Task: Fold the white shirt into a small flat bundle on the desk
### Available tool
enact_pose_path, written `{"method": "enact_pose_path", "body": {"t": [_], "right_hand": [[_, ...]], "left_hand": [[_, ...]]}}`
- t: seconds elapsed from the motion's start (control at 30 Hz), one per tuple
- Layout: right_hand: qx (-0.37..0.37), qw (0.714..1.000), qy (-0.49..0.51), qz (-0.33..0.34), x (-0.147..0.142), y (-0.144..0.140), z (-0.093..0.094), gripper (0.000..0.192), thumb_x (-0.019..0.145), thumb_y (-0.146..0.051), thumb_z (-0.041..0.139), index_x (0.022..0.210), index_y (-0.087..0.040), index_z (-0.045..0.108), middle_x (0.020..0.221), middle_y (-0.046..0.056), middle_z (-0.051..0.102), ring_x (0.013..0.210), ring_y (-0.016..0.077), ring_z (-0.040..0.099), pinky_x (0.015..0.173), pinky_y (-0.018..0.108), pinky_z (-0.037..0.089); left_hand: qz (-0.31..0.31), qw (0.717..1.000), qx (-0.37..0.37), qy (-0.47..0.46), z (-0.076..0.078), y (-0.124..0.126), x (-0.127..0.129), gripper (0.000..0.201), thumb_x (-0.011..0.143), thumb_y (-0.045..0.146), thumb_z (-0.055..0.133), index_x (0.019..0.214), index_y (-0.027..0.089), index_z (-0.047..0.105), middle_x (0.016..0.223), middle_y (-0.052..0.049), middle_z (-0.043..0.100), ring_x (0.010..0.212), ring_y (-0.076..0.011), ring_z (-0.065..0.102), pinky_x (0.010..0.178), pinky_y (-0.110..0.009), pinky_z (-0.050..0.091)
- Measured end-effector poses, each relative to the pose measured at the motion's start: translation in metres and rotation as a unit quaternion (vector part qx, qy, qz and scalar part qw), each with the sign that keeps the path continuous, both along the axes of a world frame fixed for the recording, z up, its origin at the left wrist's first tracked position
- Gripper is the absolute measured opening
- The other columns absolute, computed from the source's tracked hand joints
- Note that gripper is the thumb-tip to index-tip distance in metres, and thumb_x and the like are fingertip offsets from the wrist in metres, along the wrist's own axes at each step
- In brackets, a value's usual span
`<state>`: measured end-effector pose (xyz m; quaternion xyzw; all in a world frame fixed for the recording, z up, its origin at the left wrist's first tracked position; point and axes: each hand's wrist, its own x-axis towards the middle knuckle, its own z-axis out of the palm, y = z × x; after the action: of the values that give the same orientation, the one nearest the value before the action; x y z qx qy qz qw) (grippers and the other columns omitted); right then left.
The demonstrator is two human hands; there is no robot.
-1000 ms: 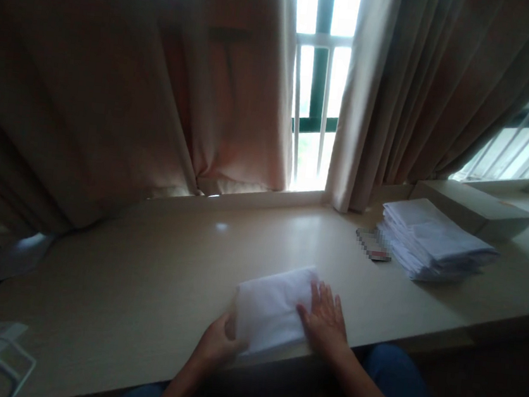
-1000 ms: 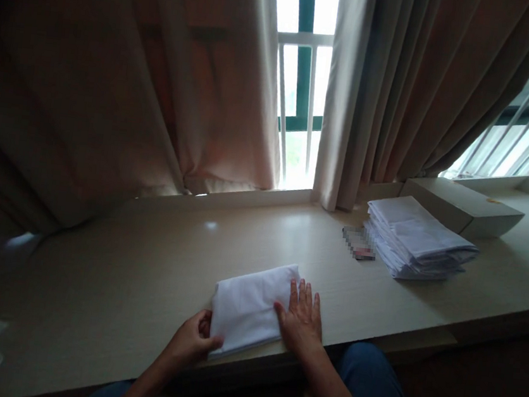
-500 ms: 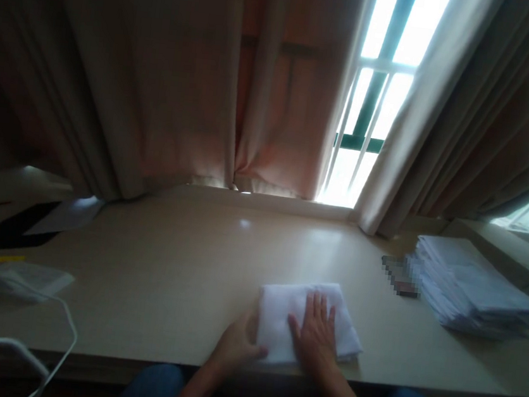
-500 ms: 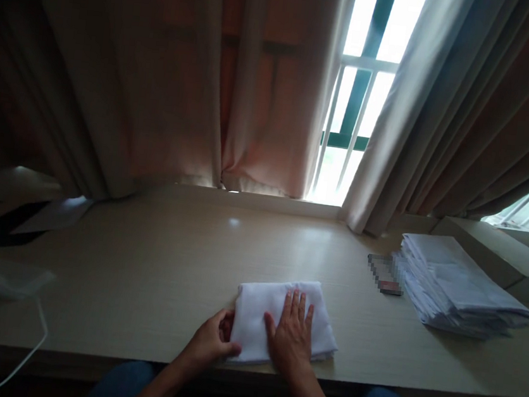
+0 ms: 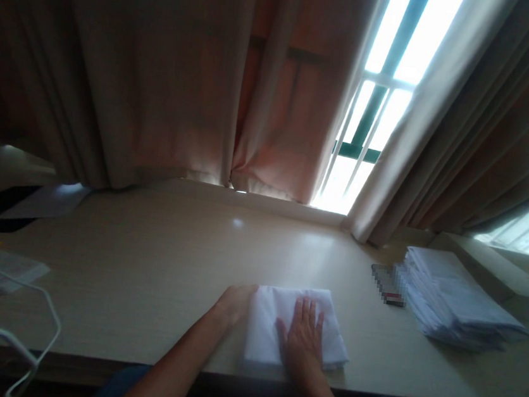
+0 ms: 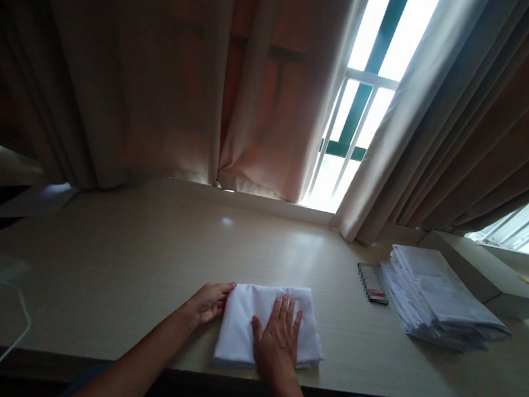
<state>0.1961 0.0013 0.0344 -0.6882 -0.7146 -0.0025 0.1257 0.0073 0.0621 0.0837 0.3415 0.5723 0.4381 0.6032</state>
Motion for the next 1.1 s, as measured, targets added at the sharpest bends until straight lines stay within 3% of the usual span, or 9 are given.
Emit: {"method": "enact_pose_path", "body": {"t": [0.23, 0.37, 0.5, 0.67, 0.9, 1.0, 1.1], "right_hand": [[0.005, 1.000, 0.012, -0.003, -0.001, 0.000, -0.002, 0.079, 0.095, -0.061, 0.020, 0.149, -0.004, 0.026, 0.157, 0.016, 0.015, 0.146, 0.0310, -0.002, 0.115, 0.054, -0.003], [0.006, 1.000, 0.023, -0.006, -0.001, 0.001, -0.001, 0.077, 0.096, -0.060, 0.021, 0.150, -0.006, 0.026, 0.157, 0.015, 0.015, 0.146, 0.0302, -0.001, 0.116, 0.053, -0.001], [0.011, 0.999, 0.029, -0.011, -0.001, 0.001, 0.000, 0.077, 0.095, -0.060, 0.021, 0.150, -0.005, 0.027, 0.157, 0.015, 0.013, 0.146, 0.0306, -0.002, 0.116, 0.053, -0.003], [0.001, 0.999, 0.045, -0.015, -0.003, 0.001, 0.003, 0.078, 0.095, -0.060, 0.024, 0.149, -0.005, 0.027, 0.157, 0.015, 0.014, 0.146, 0.0307, -0.003, 0.116, 0.054, -0.003], [0.003, 0.999, 0.046, -0.023, -0.003, 0.001, 0.002, 0.078, 0.095, -0.061, 0.022, 0.150, -0.006, 0.025, 0.158, 0.014, 0.013, 0.146, 0.0298, -0.003, 0.116, 0.053, -0.004], [0.004, 0.999, 0.046, -0.022, -0.003, 0.001, 0.001, 0.079, 0.095, -0.061, 0.022, 0.150, -0.006, 0.024, 0.158, 0.014, 0.013, 0.146, 0.0299, -0.004, 0.116, 0.053, -0.004], [-0.002, 0.998, 0.051, -0.028, -0.005, 0.001, 0.003, 0.078, 0.095, -0.060, 0.024, 0.150, -0.004, 0.025, 0.158, 0.016, 0.013, 0.146, 0.0302, -0.004, 0.116, 0.053, -0.004]], "left_hand": [[0.142, 0.986, 0.041, 0.071, -0.025, 0.011, 0.014, 0.039, 0.059, 0.033, 0.078, 0.087, 0.016, 0.058, 0.068, -0.001, 0.062, 0.066, -0.0164, 0.061, 0.065, -0.030, 0.050], [0.174, 0.976, 0.078, 0.109, -0.039, 0.012, 0.016, 0.046, 0.061, 0.036, 0.076, 0.097, 0.016, 0.054, 0.076, -0.002, 0.064, 0.072, -0.0181, 0.064, 0.069, -0.031, 0.050], [0.133, 0.979, 0.111, 0.111, -0.040, 0.000, 0.013, 0.058, 0.064, 0.040, 0.075, 0.111, 0.015, 0.051, 0.085, -0.007, 0.068, 0.078, -0.0198, 0.067, 0.071, -0.031, 0.052], [0.001, 0.990, 0.137, 0.027, -0.032, -0.022, 0.008, 0.092, 0.059, 0.028, 0.080, 0.139, 0.020, 0.036, 0.109, -0.010, 0.069, 0.089, -0.0202, 0.068, 0.075, -0.031, 0.055], [0.054, 0.982, 0.179, -0.035, -0.038, -0.022, 0.019, 0.093, 0.064, 0.023, 0.074, 0.146, 0.023, 0.031, 0.128, -0.013, 0.061, 0.102, -0.0206, 0.066, 0.082, -0.029, 0.054], [0.036, 0.982, 0.184, -0.022, -0.037, -0.028, 0.021, 0.097, 0.067, 0.023, 0.072, 0.149, 0.025, 0.021, 0.135, -0.013, 0.056, 0.112, -0.0225, 0.062, 0.089, -0.032, 0.052], [-0.005, 0.982, 0.188, -0.011, -0.035, -0.043, 0.014, 0.105, 0.065, 0.022, 0.074, 0.150, 0.023, 0.013, 0.148, -0.016, 0.041, 0.122, -0.0257, 0.056, 0.096, -0.035, 0.050]]}}
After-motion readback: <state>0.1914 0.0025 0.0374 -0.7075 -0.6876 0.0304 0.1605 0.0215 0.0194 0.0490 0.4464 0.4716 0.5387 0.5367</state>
